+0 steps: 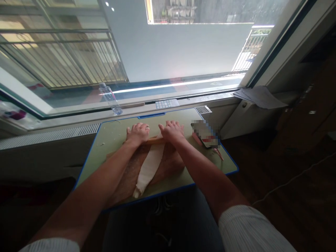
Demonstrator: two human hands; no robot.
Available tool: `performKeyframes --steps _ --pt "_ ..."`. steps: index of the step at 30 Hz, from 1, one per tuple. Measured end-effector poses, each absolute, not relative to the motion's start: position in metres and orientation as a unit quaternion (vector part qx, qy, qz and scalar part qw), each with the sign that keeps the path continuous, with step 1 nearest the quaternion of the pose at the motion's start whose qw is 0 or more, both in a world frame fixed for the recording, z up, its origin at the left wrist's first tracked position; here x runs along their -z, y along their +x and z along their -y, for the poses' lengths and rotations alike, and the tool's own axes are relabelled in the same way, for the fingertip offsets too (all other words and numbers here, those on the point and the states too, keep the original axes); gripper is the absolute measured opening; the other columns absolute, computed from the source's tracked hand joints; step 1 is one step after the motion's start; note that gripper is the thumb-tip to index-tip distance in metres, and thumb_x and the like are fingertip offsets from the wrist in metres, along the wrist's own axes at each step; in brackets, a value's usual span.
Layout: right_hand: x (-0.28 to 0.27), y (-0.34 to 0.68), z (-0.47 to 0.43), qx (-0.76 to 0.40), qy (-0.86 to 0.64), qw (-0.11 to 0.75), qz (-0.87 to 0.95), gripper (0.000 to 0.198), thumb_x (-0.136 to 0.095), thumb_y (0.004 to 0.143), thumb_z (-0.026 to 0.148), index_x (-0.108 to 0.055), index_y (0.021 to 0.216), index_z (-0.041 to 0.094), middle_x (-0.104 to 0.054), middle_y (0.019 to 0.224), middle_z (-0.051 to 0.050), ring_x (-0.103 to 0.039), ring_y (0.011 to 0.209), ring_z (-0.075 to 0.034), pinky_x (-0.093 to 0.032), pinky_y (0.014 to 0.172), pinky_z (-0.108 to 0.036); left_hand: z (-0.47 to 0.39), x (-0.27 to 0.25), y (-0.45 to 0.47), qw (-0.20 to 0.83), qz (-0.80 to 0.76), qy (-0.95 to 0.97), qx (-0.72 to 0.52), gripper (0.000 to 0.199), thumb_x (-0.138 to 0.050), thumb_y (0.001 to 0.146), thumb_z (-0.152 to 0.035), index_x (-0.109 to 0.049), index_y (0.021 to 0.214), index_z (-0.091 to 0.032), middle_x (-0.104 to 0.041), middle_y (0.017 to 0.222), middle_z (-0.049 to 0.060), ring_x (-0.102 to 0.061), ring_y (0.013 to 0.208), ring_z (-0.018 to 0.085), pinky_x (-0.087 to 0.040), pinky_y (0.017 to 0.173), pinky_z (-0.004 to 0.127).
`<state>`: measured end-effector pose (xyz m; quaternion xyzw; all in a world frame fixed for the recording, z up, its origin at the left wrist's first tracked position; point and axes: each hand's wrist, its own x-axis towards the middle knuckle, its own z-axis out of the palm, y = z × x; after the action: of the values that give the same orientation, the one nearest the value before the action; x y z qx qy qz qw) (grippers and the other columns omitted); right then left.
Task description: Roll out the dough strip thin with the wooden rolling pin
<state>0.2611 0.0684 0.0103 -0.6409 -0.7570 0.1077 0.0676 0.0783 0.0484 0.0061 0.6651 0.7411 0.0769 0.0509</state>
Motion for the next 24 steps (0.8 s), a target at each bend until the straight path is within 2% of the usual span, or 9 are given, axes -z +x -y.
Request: performKeyframes --steps 4,11,21,24 --pt "-0.009 0.257 -0.087 -0.114 -0.655 0.111 0.738 0.068 -0.03 0.113 0.063 -0.058 0.153 0.016 -0.058 0.158 -0.022 -0.053 0.143 -0.037 -0.039 0.119 -0.055 -0.061 -0.004 0.078 0.017 -0.745 0.661 -0.089 0.046 -0.036 0.106 -0.034 -0.072 0.133 -0.026 -0.067 0.147 0.014 -0.057 0.137 0.033 -0.03 0.126 0.068" --pt "-0.009 0.25 -0.111 -0.073 -0.656 0.12 0.742 0.063 -0.033 0.114 0.06 -0.062 0.146 0.014 -0.063 0.151 -0.022 -0.056 0.138 -0.036 -0.041 0.115 -0.052 -0.081 -0.006 0.077 -0.026 -0.756 0.647 -0.094 0.048 -0.034 0.106 -0.03 -0.073 0.131 -0.019 -0.069 0.143 0.019 -0.059 0.134 0.036 -0.03 0.125 0.067" --pt "-0.003 0.247 -0.137 -0.064 -0.663 0.141 0.733 0.066 -0.032 0.114 0.063 -0.065 0.142 0.014 -0.067 0.145 -0.022 -0.058 0.134 -0.037 -0.045 0.111 -0.051 -0.092 -0.003 0.076 -0.058 -0.754 0.643 -0.119 0.045 -0.034 0.106 -0.028 -0.073 0.127 -0.018 -0.072 0.138 0.019 -0.061 0.13 0.035 -0.032 0.122 0.061" --pt "-0.004 0.248 -0.132 -0.054 -0.66 0.15 0.734 0.066 -0.032 0.114 0.064 -0.065 0.142 0.015 -0.068 0.144 -0.021 -0.059 0.133 -0.037 -0.045 0.11 -0.05 -0.089 -0.003 0.076 -0.055 -0.749 0.649 -0.123 0.044 -0.035 0.107 -0.03 -0.073 0.126 -0.019 -0.072 0.137 0.018 -0.061 0.13 0.035 -0.036 0.119 0.059"
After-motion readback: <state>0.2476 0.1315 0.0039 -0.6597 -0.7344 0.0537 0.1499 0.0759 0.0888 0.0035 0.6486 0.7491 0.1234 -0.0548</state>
